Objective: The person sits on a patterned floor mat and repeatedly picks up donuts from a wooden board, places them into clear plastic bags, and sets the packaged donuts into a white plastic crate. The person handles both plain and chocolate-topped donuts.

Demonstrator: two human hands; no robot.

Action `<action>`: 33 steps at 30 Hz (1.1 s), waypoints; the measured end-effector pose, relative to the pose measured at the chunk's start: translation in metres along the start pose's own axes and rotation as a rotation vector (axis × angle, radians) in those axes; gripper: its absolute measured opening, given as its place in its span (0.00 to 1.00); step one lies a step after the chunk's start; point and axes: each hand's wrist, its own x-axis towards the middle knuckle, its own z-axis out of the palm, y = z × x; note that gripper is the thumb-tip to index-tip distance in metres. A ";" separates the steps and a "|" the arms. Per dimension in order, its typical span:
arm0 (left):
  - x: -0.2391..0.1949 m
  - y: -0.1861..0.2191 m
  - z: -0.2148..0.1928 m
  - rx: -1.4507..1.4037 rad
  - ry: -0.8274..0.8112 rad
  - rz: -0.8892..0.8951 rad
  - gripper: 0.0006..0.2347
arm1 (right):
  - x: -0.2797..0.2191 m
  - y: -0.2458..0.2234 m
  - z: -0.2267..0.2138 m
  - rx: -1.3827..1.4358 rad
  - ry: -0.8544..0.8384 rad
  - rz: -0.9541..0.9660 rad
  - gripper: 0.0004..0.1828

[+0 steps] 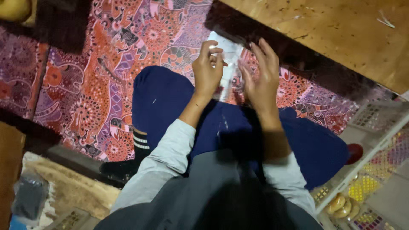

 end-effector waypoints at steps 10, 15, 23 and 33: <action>-0.066 0.069 0.060 -0.090 -0.373 0.474 0.16 | -0.044 0.064 -0.045 0.172 -0.071 0.127 0.27; -0.037 0.060 0.121 -1.179 -0.402 -0.411 0.18 | -0.064 0.085 -0.064 0.251 -0.203 0.186 0.30; 0.013 0.034 0.189 -1.392 -0.501 -0.510 0.05 | -0.045 0.254 -0.175 0.396 0.136 0.730 0.23; 0.034 0.046 0.198 -1.581 -0.307 -0.904 0.21 | -0.026 0.435 -0.177 0.006 -0.149 0.617 0.57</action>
